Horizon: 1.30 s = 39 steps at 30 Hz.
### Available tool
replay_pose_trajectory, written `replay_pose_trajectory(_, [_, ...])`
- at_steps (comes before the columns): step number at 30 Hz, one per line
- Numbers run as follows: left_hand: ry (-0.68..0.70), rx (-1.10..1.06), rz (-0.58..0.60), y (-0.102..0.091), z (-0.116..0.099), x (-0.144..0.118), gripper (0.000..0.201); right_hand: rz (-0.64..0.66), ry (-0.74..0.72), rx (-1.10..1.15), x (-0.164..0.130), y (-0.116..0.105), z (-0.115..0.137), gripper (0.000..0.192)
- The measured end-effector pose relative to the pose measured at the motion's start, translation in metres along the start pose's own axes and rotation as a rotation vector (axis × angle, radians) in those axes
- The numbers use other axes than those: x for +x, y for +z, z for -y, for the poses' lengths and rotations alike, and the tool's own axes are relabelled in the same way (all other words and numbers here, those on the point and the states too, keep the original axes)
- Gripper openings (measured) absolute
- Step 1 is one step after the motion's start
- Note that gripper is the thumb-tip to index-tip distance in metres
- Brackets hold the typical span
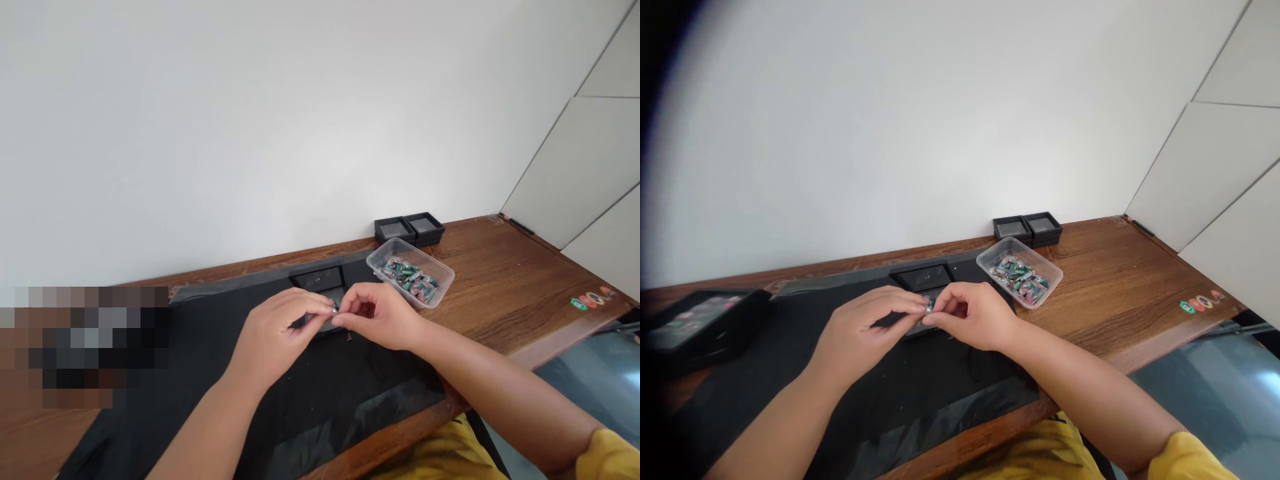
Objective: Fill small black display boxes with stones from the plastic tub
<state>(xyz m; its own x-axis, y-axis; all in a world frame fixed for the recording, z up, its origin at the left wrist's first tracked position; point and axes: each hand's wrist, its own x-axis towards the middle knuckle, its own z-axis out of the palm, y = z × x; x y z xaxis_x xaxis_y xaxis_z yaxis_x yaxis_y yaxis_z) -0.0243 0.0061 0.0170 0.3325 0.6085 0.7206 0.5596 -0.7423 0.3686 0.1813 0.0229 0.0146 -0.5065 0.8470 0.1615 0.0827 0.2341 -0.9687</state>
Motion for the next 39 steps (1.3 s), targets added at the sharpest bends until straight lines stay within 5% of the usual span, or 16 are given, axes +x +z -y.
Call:
replay_pose_trajectory(6, [0.055, -0.014, -0.014, 0.0, -0.003, 0.002, 0.013, -0.007, 0.067, 0.131, 0.002, 0.002, -0.002, 0.051])
replay_pose_trajectory(14, [-0.047, -0.066, -0.011, 0.004, -0.006, 0.001, 0.012, 0.018, 0.182, 0.165, 0.003, 0.0, 0.001, 0.053])
replay_pose_trajectory(24, [-0.002, 0.09, -0.024, 0.007, -0.009, 0.001, 0.009, 0.061, 0.255, 0.273, 0.007, -0.003, 0.002, 0.051])
replay_pose_trajectory(39, [-0.111, 0.091, 0.001, 0.01, -0.004, -0.003, 0.018, 0.071, 0.289, 0.279, 0.007, -0.003, 0.003, 0.022])
